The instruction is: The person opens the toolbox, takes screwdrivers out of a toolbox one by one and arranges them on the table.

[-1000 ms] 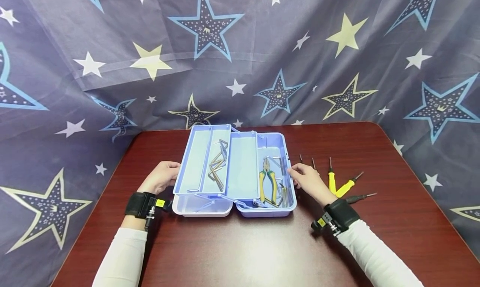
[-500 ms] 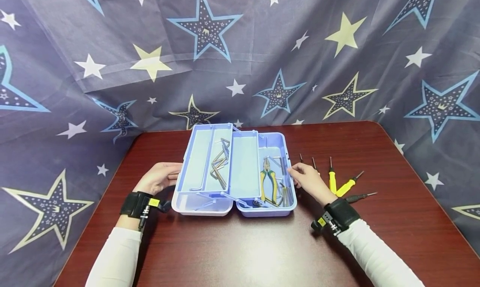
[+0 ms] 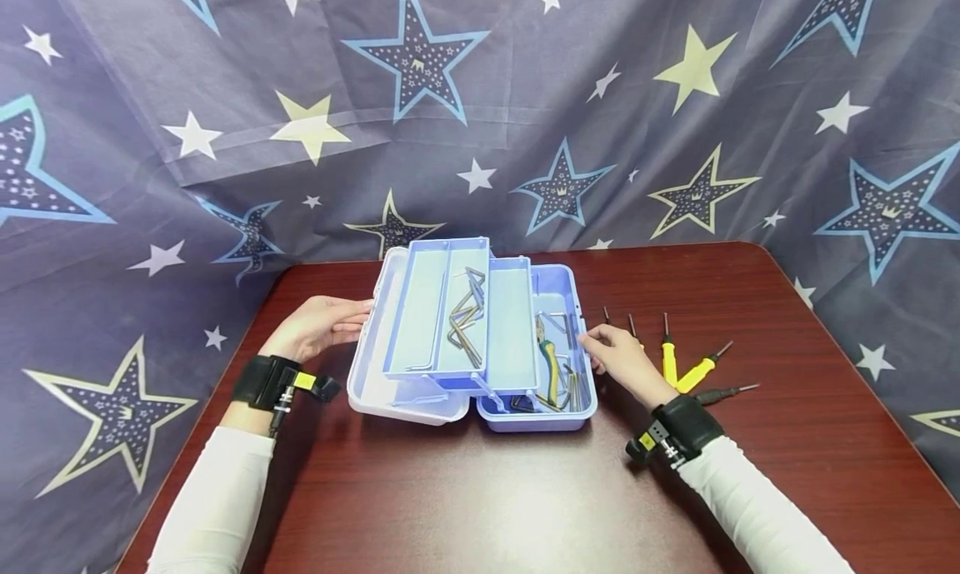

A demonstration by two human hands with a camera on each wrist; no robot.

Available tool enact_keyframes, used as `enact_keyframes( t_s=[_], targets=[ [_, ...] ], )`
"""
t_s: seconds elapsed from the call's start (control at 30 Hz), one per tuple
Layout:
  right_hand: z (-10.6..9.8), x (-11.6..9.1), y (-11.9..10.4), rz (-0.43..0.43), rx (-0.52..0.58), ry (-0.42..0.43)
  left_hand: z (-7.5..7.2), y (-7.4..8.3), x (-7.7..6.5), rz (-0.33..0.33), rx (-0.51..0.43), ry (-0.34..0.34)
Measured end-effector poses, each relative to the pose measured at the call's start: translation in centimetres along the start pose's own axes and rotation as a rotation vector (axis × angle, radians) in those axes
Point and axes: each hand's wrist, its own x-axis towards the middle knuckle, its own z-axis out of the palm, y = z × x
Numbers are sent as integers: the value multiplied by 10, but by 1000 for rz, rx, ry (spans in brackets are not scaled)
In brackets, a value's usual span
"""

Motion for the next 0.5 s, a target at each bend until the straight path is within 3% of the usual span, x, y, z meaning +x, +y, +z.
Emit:
enact_keyframes(
  t_s=[0.3, 0.5],
  targets=[
    [-1, -2, 0, 35, 6, -12, 17, 35, -10, 93, 256, 32],
    [-1, -2, -2, 28, 9, -9, 30, 49, -19, 209, 325, 78]
  ],
)
